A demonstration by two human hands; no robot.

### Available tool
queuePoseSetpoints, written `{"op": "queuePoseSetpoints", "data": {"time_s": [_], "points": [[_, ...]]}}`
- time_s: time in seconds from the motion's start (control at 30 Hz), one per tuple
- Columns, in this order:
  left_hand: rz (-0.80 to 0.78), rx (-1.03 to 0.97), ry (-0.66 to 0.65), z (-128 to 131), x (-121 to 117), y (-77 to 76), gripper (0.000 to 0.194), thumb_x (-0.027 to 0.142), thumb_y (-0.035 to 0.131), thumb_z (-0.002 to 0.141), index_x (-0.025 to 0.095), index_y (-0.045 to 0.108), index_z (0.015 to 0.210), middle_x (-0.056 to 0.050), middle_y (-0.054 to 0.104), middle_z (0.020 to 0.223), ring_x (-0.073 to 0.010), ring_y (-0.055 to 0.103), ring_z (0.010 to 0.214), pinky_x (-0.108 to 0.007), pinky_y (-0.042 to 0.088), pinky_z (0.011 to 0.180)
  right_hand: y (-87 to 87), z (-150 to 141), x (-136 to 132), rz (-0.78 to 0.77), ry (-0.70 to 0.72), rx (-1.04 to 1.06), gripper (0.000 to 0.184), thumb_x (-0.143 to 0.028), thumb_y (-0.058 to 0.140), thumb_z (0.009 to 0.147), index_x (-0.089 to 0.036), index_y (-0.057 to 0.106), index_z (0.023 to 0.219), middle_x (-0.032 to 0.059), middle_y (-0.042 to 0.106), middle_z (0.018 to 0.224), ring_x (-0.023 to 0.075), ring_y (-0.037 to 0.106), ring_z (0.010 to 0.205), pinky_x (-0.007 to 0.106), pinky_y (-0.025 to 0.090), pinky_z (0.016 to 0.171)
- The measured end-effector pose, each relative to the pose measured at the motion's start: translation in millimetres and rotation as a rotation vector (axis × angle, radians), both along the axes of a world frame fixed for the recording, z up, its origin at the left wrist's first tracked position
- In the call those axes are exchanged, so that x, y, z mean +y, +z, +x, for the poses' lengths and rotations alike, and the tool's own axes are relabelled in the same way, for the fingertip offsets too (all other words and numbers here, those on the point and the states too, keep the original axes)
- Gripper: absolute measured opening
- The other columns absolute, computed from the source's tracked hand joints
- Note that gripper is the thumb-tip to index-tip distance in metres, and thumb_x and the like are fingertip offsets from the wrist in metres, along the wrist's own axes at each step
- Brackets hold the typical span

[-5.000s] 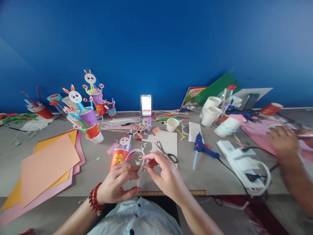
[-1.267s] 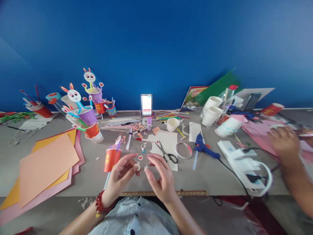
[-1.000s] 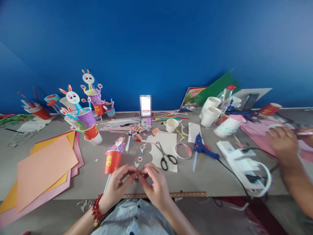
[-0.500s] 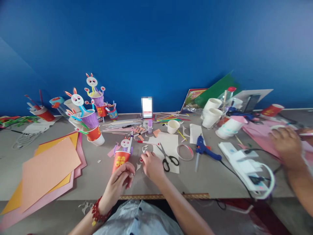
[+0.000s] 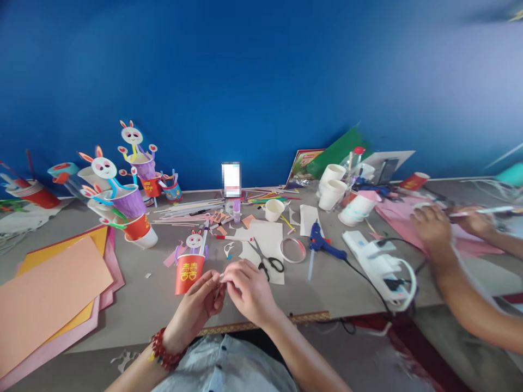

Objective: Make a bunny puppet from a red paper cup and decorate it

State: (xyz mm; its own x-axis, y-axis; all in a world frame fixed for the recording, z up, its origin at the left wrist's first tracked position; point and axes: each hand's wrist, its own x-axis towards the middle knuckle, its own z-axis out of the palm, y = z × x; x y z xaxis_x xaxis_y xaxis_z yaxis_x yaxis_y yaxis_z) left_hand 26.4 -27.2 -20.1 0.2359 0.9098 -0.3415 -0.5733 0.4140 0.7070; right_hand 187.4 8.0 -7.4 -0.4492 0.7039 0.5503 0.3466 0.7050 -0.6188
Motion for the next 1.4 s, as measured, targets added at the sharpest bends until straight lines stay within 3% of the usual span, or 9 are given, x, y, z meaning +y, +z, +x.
{"op": "queuePoseSetpoints", "data": {"time_s": [0.13,0.23,0.4,0.53,0.67,0.83,1.07,1.3,1.4], "points": [[0.006,0.002,-0.017,3,5,6.9,0.032,0.042,0.072,0.084,0.018,0.051,0.086,0.004,0.055,0.066,-0.0042,0.043,0.048,-0.018,0.024,0.048,2.7,18,1,-0.021,0.054,-0.057,0.032,-0.009,0.049,0.093,-0.028,0.066,0.113,0.0070,0.071,0.115,0.0212,0.065,0.108,0.037,0.053,0.091],[0.030,0.046,0.006,-2,5,13.0,0.032,0.042,0.072,0.084,0.018,0.051,0.083,0.006,0.051,0.062,-0.0031,0.038,0.047,-0.018,0.022,0.048,-4.9,53,13,-0.025,-0.160,-0.162,0.029,-0.020,0.054,0.095,-0.027,0.064,0.121,0.0094,0.068,0.124,0.0251,0.064,0.114,0.040,0.052,0.095],[0.057,0.061,0.061,-20,-1,19.0,0.029,0.041,0.069,0.086,0.018,0.052,0.082,0.008,0.043,0.059,-0.0015,0.024,0.044,-0.017,0.020,0.045,-31.7,115,35,0.010,-0.635,-0.623,0.012,-0.023,0.058,0.088,-0.020,0.068,0.095,0.0129,0.073,0.095,0.0310,0.066,0.091,0.041,0.052,0.078],[0.033,0.053,0.075,-30,-6,24.3,0.029,0.040,0.070,0.085,0.019,0.052,0.080,0.008,0.042,0.062,-0.0006,0.017,0.042,-0.017,0.011,0.041,-35.8,126,38,0.024,-0.665,-0.721,0.013,-0.017,0.055,0.086,-0.020,0.064,0.077,0.0114,0.070,0.081,0.0302,0.064,0.082,0.040,0.048,0.076],[0.131,0.252,0.130,-32,1,36.6,0.031,0.044,0.073,0.082,0.016,0.060,0.079,0.005,0.052,0.065,-0.0001,0.021,0.043,-0.017,0.013,0.042,-14.7,103,30,0.016,-0.583,-0.295,0.012,-0.026,0.055,0.092,-0.021,0.064,0.087,0.0094,0.071,0.086,0.0264,0.064,0.079,0.035,0.049,0.071],[0.425,0.458,0.063,-21,18,47.8,0.024,0.040,0.073,0.083,0.016,0.071,0.080,-0.009,0.069,0.111,-0.0039,0.043,0.052,-0.020,0.032,0.047,7.1,34,12,-0.220,-0.305,0.170,0.011,-0.032,0.062,0.092,-0.022,0.062,0.087,0.0030,0.068,0.079,0.0191,0.064,0.067,0.027,0.051,0.063],[0.719,0.849,0.223,-24,28,41.2,0.013,0.029,0.065,0.090,0.021,0.074,0.085,-0.009,0.075,0.098,-0.0194,0.067,0.080,-0.027,0.049,0.069,7.3,-21,18,-0.061,-0.113,0.185,0.014,-0.017,0.056,0.093,-0.024,0.068,0.097,0.0065,0.074,0.094,0.0218,0.071,0.086,0.031,0.057,0.076],[1.153,1.229,0.281,-40,32,45.8,0.017,0.011,0.053,0.094,0.019,0.067,0.099,-0.009,0.074,0.103,-0.0177,0.072,0.090,-0.026,0.055,0.077,36.6,-19,34,0.088,-0.106,0.171,0.021,-0.013,0.057,0.094,-0.024,0.066,0.110,0.0093,0.071,0.105,0.0229,0.068,0.099,0.034,0.056,0.084],[1.218,1.297,0.279,-37,33,45.0,0.017,0.009,0.051,0.094,0.018,0.065,0.099,-0.009,0.073,0.104,-0.0161,0.072,0.090,-0.024,0.056,0.076,41.5,-26,35,0.062,-0.089,0.111,0.021,-0.013,0.057,0.094,-0.025,0.066,0.110,0.0074,0.071,0.106,0.0216,0.068,0.098,0.032,0.056,0.085]]}}
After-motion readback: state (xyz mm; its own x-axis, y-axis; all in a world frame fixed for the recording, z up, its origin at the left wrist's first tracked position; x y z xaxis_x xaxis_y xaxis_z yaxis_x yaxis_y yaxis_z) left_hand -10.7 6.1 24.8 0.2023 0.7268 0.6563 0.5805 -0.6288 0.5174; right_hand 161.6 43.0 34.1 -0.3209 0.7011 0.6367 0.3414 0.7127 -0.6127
